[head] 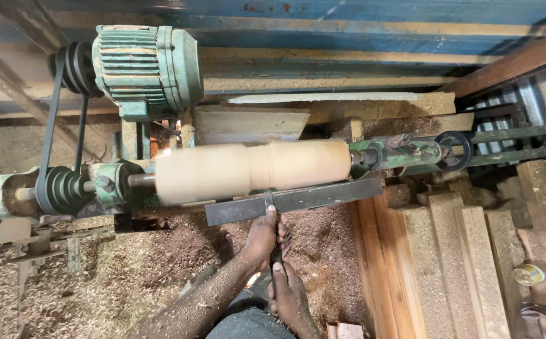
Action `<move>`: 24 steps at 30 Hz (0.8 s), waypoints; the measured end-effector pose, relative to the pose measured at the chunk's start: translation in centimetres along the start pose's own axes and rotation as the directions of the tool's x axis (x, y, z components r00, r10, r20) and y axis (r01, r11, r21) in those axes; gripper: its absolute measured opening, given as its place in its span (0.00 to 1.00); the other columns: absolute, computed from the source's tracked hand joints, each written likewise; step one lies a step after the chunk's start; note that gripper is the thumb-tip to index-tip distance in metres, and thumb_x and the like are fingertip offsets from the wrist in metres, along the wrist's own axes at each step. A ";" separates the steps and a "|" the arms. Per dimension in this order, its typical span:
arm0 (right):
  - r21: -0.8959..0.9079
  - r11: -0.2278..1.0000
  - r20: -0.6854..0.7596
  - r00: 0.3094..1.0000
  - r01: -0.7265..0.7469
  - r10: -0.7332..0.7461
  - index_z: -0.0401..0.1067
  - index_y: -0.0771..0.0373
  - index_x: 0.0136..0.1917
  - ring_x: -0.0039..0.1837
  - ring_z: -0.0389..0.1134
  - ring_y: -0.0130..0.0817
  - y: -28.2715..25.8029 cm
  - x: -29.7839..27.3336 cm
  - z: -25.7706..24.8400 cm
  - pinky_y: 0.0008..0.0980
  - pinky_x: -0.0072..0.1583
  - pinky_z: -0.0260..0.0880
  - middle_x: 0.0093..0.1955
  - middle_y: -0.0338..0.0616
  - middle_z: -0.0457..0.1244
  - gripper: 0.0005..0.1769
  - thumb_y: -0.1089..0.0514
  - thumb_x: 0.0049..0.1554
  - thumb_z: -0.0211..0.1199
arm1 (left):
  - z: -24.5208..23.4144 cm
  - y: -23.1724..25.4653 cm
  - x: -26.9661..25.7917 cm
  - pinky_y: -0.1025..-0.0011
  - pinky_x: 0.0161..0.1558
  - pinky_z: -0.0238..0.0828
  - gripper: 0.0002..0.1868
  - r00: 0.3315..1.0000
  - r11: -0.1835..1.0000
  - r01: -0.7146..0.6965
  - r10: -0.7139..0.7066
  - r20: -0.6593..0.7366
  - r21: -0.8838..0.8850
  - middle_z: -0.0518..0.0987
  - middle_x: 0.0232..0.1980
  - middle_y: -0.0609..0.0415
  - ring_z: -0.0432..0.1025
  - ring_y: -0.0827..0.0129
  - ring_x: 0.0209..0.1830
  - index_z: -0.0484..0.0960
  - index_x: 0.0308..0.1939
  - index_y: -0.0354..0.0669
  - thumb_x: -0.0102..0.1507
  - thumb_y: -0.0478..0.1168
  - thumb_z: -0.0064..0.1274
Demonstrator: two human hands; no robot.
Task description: The person uses a wood lathe and a chisel to shape a spinning wooden cylinder. They hold the chisel against a tool rest, moving it along the length of the wood to remove material.
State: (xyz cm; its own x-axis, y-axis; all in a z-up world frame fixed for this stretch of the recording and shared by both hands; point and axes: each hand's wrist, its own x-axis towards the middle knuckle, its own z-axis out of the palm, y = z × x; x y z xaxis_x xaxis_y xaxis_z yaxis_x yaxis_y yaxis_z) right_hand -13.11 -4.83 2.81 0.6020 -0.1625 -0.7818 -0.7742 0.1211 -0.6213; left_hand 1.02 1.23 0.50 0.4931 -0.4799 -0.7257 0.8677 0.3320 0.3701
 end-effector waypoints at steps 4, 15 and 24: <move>0.028 0.997 0.010 0.997 -0.073 0.073 0.67 0.58 0.59 0.24 0.53 0.22 -1.8 -1.0 -0.4 0.26 0.26 0.56 0.28 0.33 0.55 0.28 0.35 0.64 0.42 | 0.1 -0.3 -0.1 0.71 0.21 0.58 0.24 0.999 1.000 -0.024 0.024 -0.032 0.006 0.63 0.22 0.61 0.56 0.73 0.17 0.69 0.36 0.42 0.75 0.55 0.29; -0.066 0.987 0.063 0.987 -0.143 0.147 0.67 0.56 0.58 0.25 0.51 0.20 -3.0 -0.2 -3.8 0.23 0.25 0.54 0.28 0.29 0.55 0.25 0.35 0.64 0.45 | 1.3 -0.6 0.2 0.70 0.23 0.62 0.25 0.985 0.993 -0.026 0.007 -0.171 -0.112 0.66 0.24 0.57 0.59 0.70 0.20 0.71 0.38 0.38 0.74 0.56 0.31; -0.219 0.975 0.051 0.998 -0.029 0.042 0.56 0.51 0.73 0.26 0.58 0.22 -1.8 0.5 -4.9 0.24 0.27 0.61 0.32 0.32 0.62 0.28 0.40 0.64 0.44 | 0.9 -0.8 -0.8 0.70 0.27 0.68 0.21 0.984 0.987 -0.046 0.019 -0.178 -0.153 0.69 0.29 0.57 0.62 0.71 0.24 0.68 0.43 0.40 0.75 0.53 0.28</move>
State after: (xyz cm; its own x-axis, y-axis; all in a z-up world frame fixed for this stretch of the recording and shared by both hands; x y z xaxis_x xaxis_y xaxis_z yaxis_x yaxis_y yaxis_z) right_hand -12.35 -9.88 3.81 0.5785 -0.1068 -0.8086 -0.8155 -0.0913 -0.5714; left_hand -0.03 0.63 1.27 0.4900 -0.3210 -0.8105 0.8238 0.4745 0.3101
